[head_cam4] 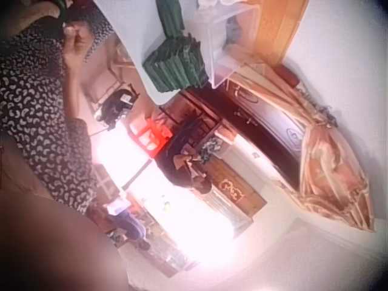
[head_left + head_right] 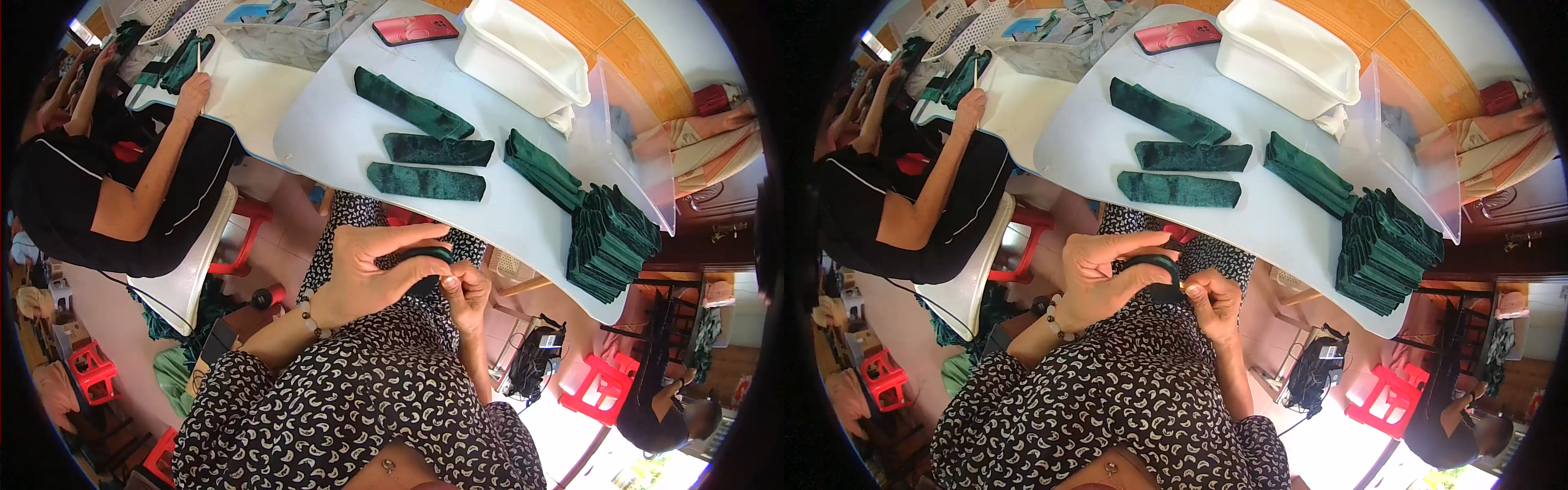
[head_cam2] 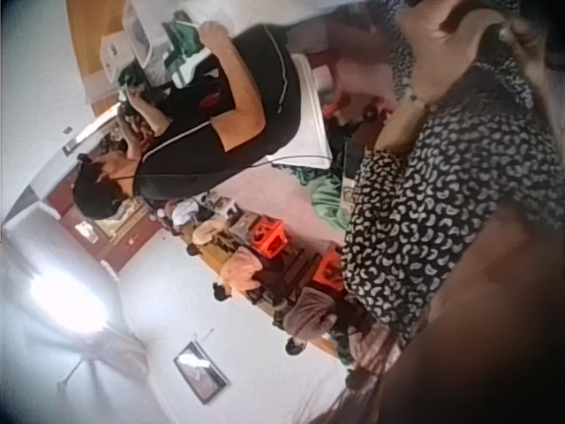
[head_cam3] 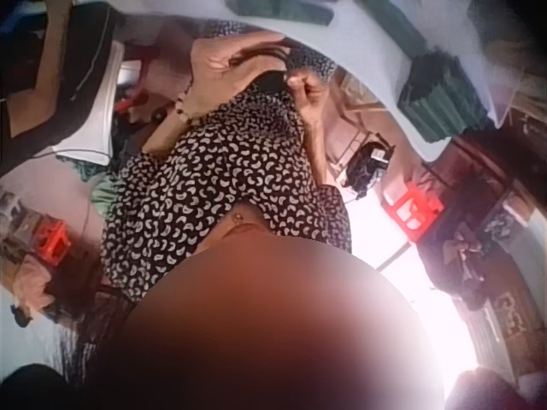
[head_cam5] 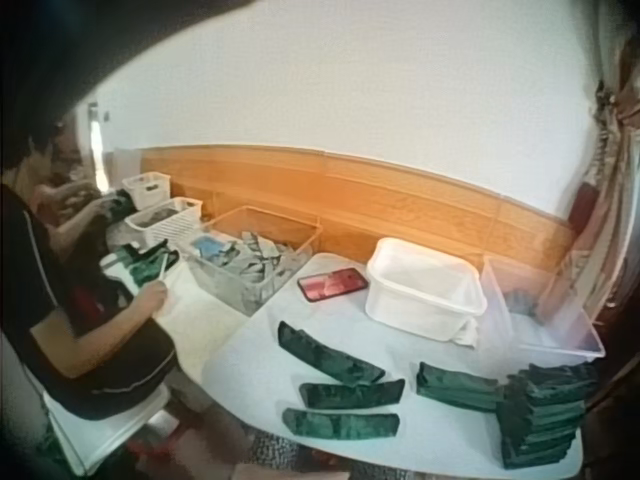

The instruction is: Shaping and turning small green leather components using a wooden stick.

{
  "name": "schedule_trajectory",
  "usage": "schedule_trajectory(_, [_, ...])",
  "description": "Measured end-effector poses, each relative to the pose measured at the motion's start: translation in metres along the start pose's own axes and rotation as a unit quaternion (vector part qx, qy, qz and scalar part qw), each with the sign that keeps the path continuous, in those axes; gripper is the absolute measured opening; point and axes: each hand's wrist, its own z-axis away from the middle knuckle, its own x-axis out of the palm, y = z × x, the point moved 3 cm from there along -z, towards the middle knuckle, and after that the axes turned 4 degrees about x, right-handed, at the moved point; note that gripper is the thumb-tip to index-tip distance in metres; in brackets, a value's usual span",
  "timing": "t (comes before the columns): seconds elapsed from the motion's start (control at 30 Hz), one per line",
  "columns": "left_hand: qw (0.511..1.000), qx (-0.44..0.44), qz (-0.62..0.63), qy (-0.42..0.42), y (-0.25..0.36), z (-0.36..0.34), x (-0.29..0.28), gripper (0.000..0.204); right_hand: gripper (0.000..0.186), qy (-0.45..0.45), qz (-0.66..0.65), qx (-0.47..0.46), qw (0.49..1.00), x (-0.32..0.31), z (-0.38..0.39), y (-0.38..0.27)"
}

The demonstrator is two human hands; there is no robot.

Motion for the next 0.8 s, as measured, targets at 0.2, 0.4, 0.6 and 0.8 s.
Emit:
schedule_trajectory(0.2, [0.999, 0.009, -0.042, 0.031, -0.002, 0.003, 0.014, 0.047, 0.025, -0.008, 0.0, -0.025, 1.0, 0.005, -0.001, 0.003])
schedule_trajectory(0.4, [0.997, -0.029, -0.074, -0.011, -0.005, 0.005, 0.01, 0.051, 0.027, 0.009, -0.016, -0.029, 0.999, 0.011, -0.002, 0.011])
schedule_trajectory(0.6, [0.993, -0.084, 0.079, 0.012, -0.013, 0.008, 0.004, 0.031, 0.028, 0.033, -0.072, -0.044, 0.996, 0.009, -0.005, 0.002])
schedule_trajectory(0.8, [0.997, -0.067, -0.037, 0.019, -0.009, 0.005, -0.001, 0.014, 0.027, 0.011, -0.088, 0.012, 0.996, 0.011, -0.001, 0.009])
